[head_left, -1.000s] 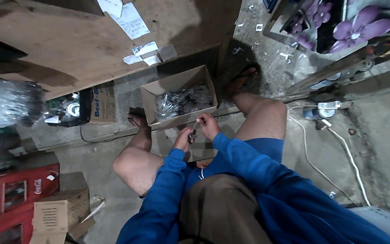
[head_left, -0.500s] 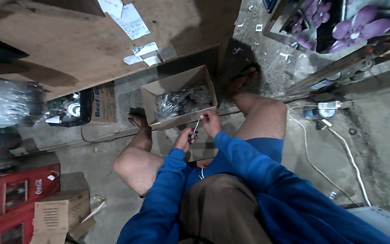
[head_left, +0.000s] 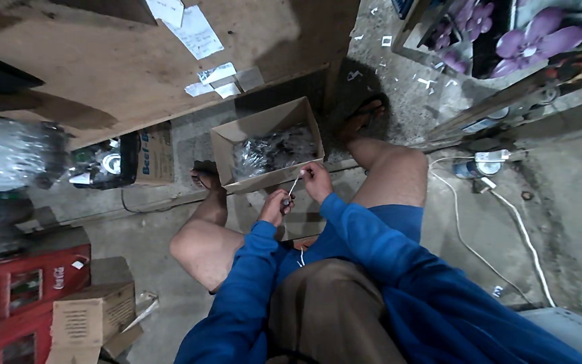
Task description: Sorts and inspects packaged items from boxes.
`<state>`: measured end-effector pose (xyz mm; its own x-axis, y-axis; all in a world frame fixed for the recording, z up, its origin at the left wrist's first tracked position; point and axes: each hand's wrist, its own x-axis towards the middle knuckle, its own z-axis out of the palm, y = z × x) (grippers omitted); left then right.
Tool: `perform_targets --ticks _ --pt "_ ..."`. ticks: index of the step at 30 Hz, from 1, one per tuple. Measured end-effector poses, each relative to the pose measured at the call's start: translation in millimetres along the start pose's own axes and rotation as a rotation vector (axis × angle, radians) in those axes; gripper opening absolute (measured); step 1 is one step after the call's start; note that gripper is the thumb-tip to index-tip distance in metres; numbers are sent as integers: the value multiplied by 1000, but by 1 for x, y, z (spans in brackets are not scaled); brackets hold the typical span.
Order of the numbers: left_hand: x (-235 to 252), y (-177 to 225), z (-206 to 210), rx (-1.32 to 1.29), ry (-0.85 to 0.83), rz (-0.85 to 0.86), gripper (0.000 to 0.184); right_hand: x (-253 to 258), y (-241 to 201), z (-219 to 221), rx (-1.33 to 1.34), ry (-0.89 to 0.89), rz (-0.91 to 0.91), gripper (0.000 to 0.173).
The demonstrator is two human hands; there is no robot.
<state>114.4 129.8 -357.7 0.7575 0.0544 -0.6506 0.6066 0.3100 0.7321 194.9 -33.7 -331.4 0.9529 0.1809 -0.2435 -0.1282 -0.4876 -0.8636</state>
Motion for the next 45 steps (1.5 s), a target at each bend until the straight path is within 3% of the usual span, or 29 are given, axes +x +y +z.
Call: perform_targets --ticks 24,29,35,38,40,45 --pt "4 -4 -5 57 -109 -75 19 20 4 -17 -4 81 109 22" --pt "-4 1 -4 -5 -83 -7 22 10 1 -15 191 96 107 31" --pt "-64 68 22 -134 -214 332 19 31 22 -6 468 111 260 44" --pt "-101 122 35 -151 -360 669 7 34 22 0 440 36 303 41" --pt "-127 172 40 28 -386 962 15 34 22 5 427 -25 285 39" --pt "-199 304 47 699 78 1560 24 28 25 11 386 -187 288 43"
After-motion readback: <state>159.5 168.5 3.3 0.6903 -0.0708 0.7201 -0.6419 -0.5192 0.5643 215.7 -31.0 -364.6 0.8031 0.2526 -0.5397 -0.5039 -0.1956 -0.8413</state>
